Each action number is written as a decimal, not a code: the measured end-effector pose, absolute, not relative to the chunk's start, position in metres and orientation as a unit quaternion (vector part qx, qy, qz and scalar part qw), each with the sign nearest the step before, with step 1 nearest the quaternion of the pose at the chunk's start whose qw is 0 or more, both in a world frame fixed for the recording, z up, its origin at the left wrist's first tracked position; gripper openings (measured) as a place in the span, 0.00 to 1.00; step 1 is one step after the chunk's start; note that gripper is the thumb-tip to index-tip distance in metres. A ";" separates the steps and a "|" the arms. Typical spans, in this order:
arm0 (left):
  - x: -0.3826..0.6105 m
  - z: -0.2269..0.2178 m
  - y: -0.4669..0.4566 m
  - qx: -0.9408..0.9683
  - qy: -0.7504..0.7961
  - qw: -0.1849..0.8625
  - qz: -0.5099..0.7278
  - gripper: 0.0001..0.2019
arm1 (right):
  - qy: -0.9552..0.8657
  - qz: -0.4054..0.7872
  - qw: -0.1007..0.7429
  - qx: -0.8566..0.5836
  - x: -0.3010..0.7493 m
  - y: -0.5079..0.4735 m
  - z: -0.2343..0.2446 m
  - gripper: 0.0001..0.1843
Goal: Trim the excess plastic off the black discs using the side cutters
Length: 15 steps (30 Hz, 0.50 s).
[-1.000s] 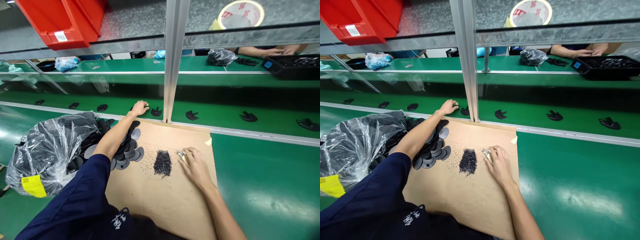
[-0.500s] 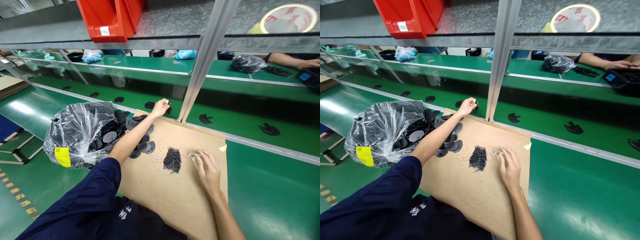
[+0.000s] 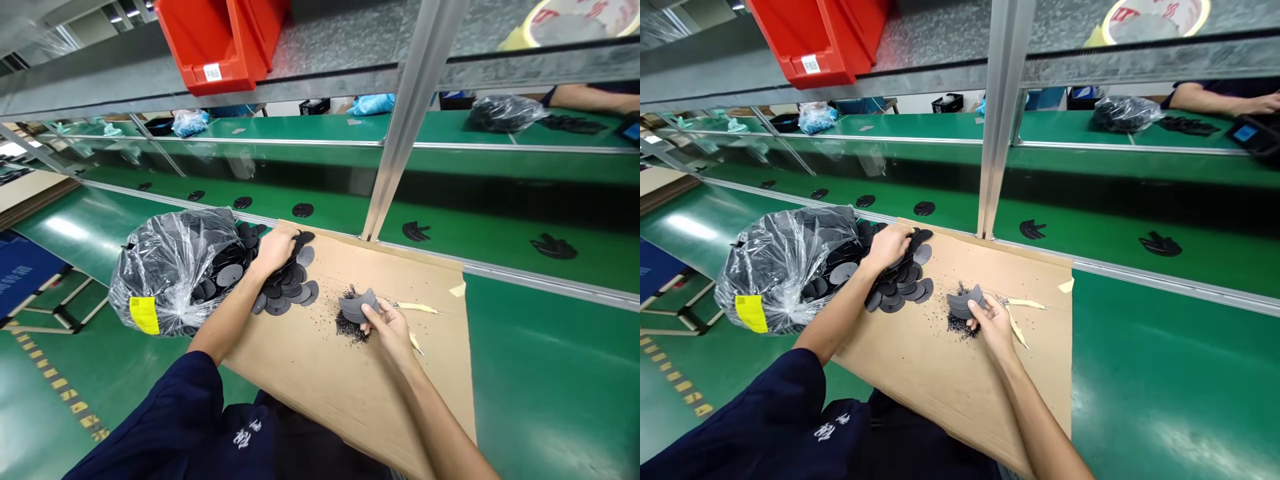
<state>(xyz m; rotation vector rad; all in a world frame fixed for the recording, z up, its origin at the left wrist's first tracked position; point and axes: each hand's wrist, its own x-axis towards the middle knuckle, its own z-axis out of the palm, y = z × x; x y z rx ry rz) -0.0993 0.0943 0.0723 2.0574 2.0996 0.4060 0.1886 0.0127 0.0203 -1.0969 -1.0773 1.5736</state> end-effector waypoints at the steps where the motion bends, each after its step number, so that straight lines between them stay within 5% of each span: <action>1: -0.109 0.074 0.101 0.661 0.742 0.047 0.104 0.13 | -0.433 0.629 0.466 -0.448 0.192 0.014 0.019 0.28; 9: -0.129 0.073 0.103 0.605 0.787 0.000 0.120 0.16 | -0.407 0.617 0.500 -0.450 0.199 0.012 0.017 0.27; 12: -0.109 0.064 0.092 0.620 0.722 0.063 0.300 0.18 | -0.397 0.624 0.498 -0.453 0.198 0.009 0.016 0.27; 15: -0.070 0.046 0.072 0.597 0.566 0.240 0.516 0.16 | -0.403 0.620 0.491 -0.460 0.198 0.007 0.015 0.27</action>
